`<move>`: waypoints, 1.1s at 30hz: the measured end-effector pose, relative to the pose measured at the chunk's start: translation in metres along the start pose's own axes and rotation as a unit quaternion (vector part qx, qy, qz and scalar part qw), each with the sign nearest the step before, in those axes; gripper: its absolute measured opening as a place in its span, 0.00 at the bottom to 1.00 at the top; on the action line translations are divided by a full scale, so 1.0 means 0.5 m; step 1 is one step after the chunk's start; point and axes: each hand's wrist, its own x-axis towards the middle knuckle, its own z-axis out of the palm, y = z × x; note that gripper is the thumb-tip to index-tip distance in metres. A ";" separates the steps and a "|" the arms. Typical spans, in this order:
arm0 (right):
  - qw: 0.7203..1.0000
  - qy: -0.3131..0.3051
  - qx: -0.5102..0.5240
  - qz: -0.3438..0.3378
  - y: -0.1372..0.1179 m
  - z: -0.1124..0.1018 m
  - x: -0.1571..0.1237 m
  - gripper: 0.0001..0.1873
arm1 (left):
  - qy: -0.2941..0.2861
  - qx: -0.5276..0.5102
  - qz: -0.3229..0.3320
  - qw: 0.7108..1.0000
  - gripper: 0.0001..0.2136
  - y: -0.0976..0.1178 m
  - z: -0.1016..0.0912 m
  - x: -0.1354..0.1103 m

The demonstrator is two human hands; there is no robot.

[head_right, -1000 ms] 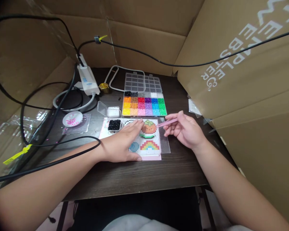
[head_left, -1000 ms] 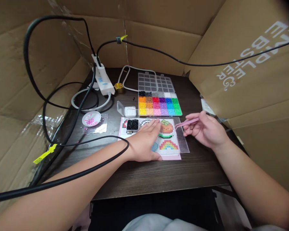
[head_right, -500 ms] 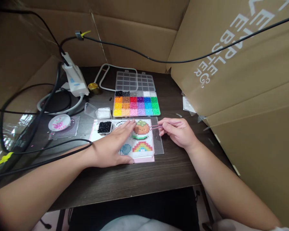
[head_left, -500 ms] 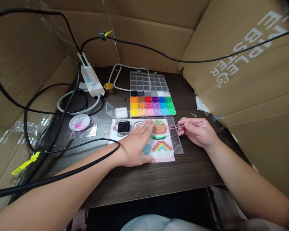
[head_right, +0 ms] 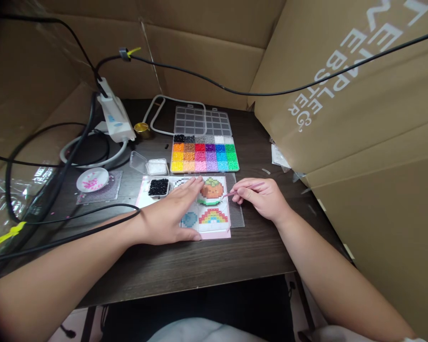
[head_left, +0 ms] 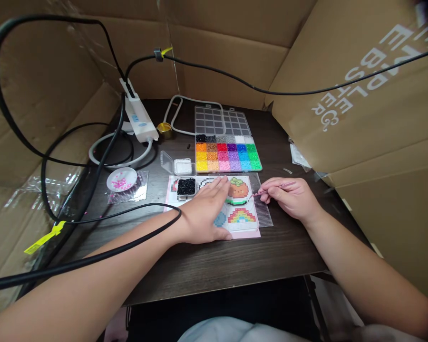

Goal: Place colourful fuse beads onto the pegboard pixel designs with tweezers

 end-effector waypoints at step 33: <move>1.000 -0.015 0.009 0.004 0.000 -0.005 0.002 0.08 | 0.000 -0.005 0.004 1.000 0.57 -0.002 0.001 0.000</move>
